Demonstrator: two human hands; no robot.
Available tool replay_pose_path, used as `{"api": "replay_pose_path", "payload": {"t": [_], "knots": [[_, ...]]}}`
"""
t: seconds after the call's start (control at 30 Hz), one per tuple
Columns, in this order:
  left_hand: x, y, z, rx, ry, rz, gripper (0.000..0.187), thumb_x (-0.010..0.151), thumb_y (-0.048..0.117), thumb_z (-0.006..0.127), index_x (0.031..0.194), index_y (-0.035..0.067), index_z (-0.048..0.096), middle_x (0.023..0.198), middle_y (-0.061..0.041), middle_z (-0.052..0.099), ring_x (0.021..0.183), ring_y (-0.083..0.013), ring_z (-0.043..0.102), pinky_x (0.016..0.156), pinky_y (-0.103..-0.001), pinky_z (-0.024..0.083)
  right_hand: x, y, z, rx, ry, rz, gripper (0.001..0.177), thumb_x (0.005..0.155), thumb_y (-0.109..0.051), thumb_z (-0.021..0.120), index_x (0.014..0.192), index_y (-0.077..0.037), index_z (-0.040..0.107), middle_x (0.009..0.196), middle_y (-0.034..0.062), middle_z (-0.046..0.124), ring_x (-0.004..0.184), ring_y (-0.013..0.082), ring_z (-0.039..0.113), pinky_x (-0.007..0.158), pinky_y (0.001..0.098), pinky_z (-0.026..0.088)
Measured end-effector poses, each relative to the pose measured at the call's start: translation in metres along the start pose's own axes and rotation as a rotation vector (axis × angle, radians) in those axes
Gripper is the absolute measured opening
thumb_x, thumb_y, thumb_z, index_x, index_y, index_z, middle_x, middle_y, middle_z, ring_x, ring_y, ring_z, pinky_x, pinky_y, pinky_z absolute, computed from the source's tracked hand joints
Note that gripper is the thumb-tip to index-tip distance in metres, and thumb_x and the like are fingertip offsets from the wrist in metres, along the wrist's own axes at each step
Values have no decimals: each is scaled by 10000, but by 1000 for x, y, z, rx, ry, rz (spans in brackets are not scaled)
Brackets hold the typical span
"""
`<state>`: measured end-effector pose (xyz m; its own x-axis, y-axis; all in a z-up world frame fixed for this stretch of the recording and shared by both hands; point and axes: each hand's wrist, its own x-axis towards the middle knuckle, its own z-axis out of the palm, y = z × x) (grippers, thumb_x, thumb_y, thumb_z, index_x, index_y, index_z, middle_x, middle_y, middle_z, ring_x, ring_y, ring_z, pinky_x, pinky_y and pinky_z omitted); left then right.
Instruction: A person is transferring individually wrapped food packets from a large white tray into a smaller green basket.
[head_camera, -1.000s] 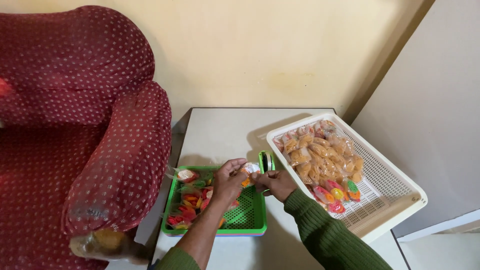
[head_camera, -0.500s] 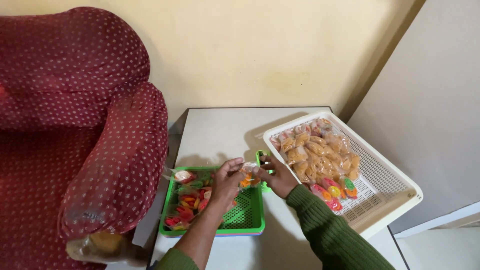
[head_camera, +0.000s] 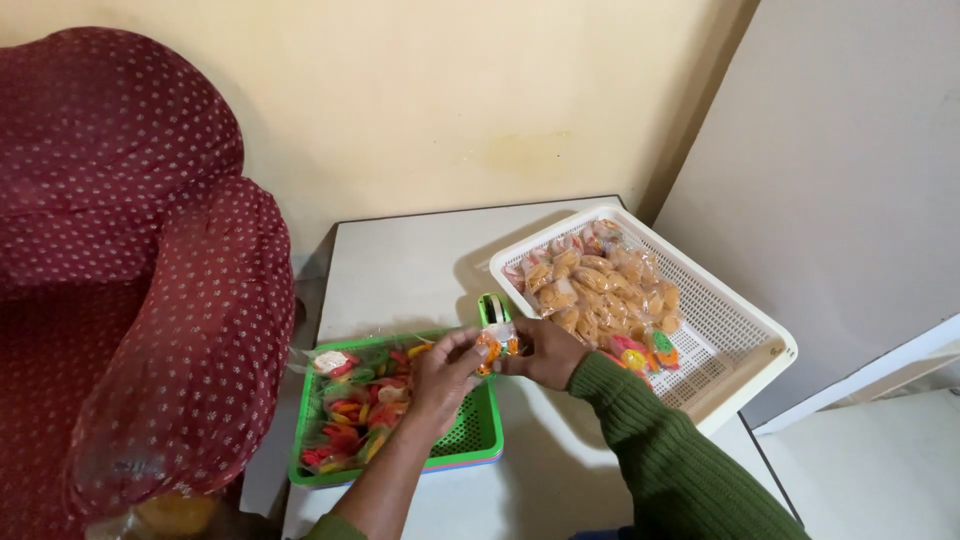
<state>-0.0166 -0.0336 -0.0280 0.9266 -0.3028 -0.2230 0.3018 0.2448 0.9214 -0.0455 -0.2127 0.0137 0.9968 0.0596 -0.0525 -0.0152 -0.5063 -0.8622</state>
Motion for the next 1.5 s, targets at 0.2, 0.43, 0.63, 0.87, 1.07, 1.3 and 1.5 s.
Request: {"api": "replay_pose_path", "payload": {"t": [0.2, 0.43, 0.63, 0.87, 1.07, 1.3, 1.5], "knots": [[-1, -18, 32, 32, -127, -138, 557, 919, 339, 770, 1357, 55, 573, 1190, -174, 585, 928, -343, 757, 693, -358, 635, -13, 27, -44, -201, 62, 63, 510, 693, -450, 917, 946, -73, 685, 754, 102, 653, 780, 257, 710, 715, 374, 550], [13, -37, 94, 120, -169, -136, 483, 954, 287, 720, 1296, -34, 606, 1016, -150, 631, 723, -219, 752, 563, -238, 615, -41, 45, -97, -9, 63, 159, 289, 798, -257, 855, 952, -60, 710, 711, 51, 636, 608, 175, 671, 591, 270, 541], [23, -44, 145, 253, -162, -131, 481, 904, 330, 777, 1242, 9, 660, 857, -123, 720, 662, -181, 764, 584, -236, 653, -57, 81, -135, 11, 167, 234, 407, 778, -205, 862, 1099, 1, 722, 763, 121, 665, 601, 204, 685, 587, 290, 579], [75, -107, 186, 448, -117, -120, 489, 811, 360, 799, 1239, 136, 717, 967, -96, 730, 752, -202, 766, 618, -271, 634, -62, 120, -150, -66, 307, 376, 625, 738, -335, 927, 1286, -161, 683, 1018, 130, 754, 901, 254, 760, 829, 364, 592], [64, -85, 212, 539, -171, -125, 491, 840, 334, 734, 1269, 99, 701, 1045, -101, 705, 802, -223, 757, 680, -287, 625, -49, 166, -144, -240, 339, 467, 581, 770, -440, 851, 1301, -278, 679, 1119, 80, 773, 1067, 267, 748, 967, 409, 574], [81, -90, 224, 632, -259, -122, 571, 816, 435, 703, 1301, 135, 683, 1143, -84, 704, 886, -226, 762, 833, -329, 634, -33, 204, -139, -376, 420, 506, 438, 868, -453, 685, 1265, -270, 670, 1157, 84, 757, 1146, 334, 703, 1004, 470, 553], [49, -37, 224, 726, -342, -171, 765, 793, 506, 709, 1469, 183, 554, 1374, -47, 645, 1285, -227, 611, 1084, -385, 474, -17, 227, -133, -386, 398, 511, 577, 743, -430, 824, 1277, -272, 673, 1243, 70, 722, 1224, 318, 663, 1057, 459, 526]]}}
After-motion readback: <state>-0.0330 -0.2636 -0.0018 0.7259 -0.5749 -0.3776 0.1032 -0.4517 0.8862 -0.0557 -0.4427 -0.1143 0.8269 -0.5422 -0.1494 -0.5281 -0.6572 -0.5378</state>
